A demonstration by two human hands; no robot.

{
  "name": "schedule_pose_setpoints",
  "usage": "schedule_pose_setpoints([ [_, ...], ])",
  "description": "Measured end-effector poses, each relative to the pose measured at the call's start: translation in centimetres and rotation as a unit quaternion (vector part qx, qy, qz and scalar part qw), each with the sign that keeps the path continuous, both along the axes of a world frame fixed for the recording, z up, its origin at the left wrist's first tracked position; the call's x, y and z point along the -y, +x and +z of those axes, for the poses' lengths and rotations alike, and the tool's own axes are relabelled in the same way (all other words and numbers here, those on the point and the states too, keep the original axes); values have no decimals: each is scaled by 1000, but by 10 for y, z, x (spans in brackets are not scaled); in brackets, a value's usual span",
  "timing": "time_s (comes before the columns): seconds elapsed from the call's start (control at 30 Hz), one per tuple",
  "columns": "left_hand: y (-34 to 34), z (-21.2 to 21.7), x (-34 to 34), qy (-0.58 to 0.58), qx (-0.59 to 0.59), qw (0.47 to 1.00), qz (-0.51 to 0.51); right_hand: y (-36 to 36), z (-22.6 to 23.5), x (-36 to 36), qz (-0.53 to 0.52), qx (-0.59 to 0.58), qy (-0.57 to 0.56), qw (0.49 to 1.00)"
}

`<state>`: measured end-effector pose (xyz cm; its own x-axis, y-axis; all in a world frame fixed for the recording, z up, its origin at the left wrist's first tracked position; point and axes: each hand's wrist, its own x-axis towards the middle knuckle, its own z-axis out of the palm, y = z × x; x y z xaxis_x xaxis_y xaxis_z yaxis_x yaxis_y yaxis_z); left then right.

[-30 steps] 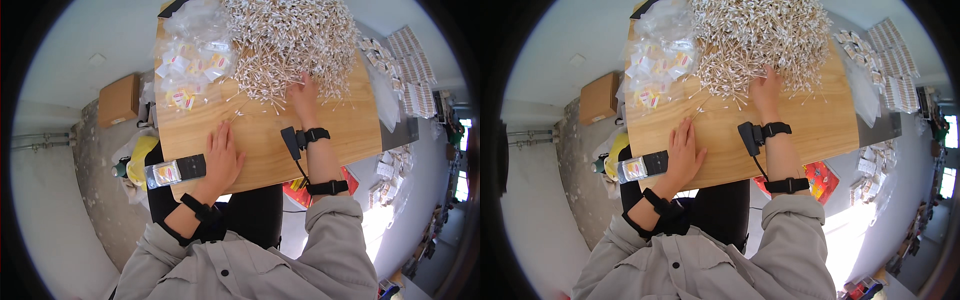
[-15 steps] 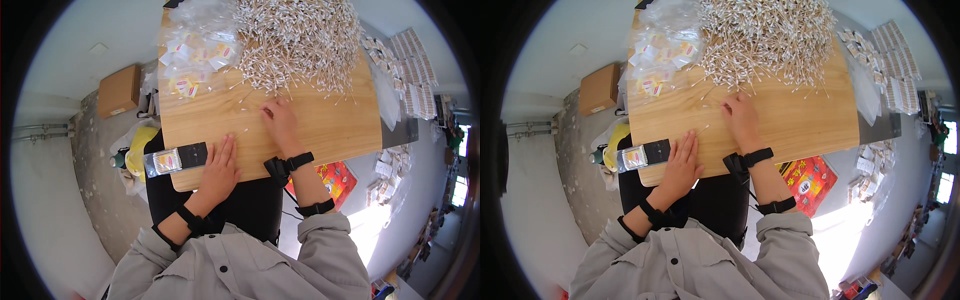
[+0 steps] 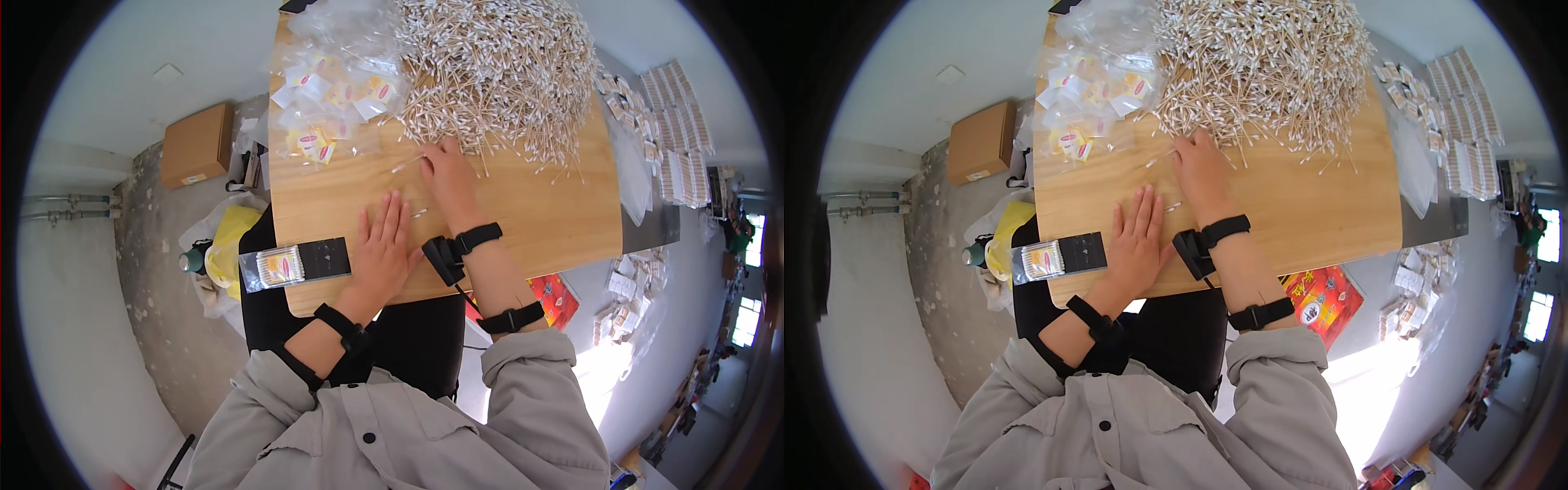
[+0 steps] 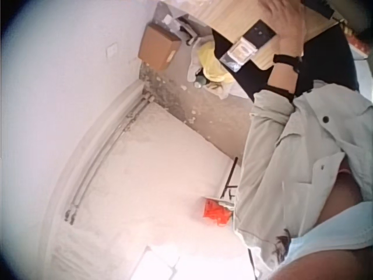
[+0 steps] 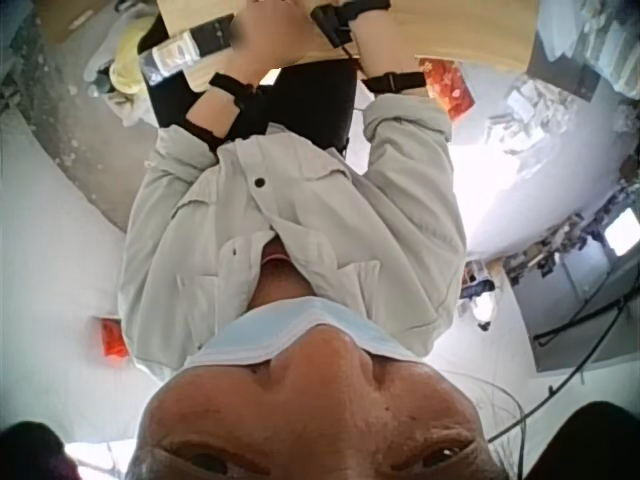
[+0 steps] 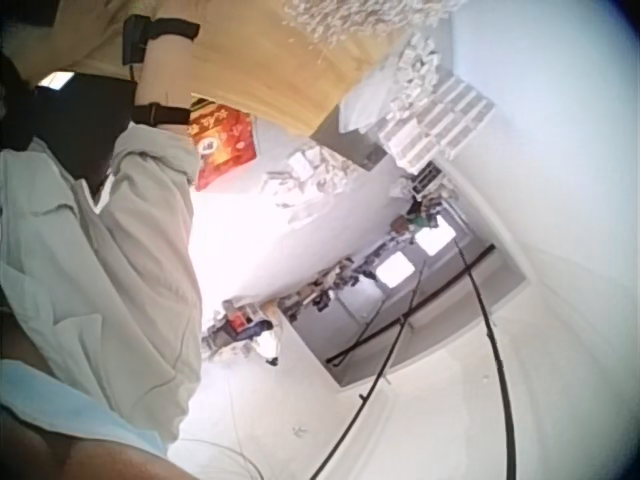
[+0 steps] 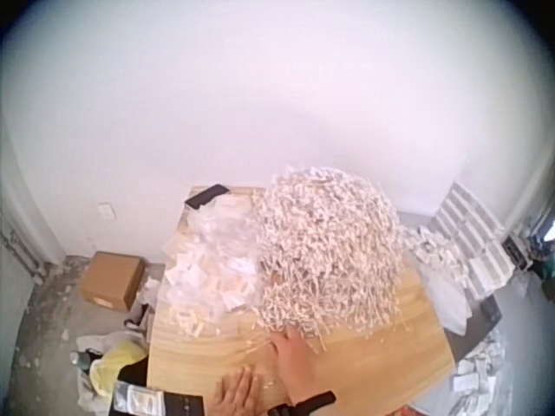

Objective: The person sits on the floor and packs cotton swabs into small plastic bags. They open a bag, gather a handful of swabs from a pile on the table, align them, and place them inside the packaging before sealing it.

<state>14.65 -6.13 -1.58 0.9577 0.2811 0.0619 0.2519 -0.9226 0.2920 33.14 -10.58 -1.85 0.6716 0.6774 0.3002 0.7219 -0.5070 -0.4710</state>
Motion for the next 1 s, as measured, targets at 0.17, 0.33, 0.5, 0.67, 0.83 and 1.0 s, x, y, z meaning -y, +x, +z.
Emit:
schedule_pose_setpoints([
  [0.17,-6,-8,7,-1,24,1000,4,-29,4,29,3,5,33,999],
  [0.33,-7,-10,6,-26,55,998,19,-49,4,38,-11,-115,51,992],
  [0.5,-6,-6,6,-17,44,999,4,-26,12,18,-137,-165,120,969],
  [0.67,-6,-5,4,-11,33,999,-2,-3,4,-2,-120,-38,35,991],
  [0.83,-7,-7,5,-17,51,999,2,9,2,18,-41,-91,2,995],
  [1.0,-7,-3,4,-24,53,998,-11,2,-10,34,-3,-180,185,966],
])
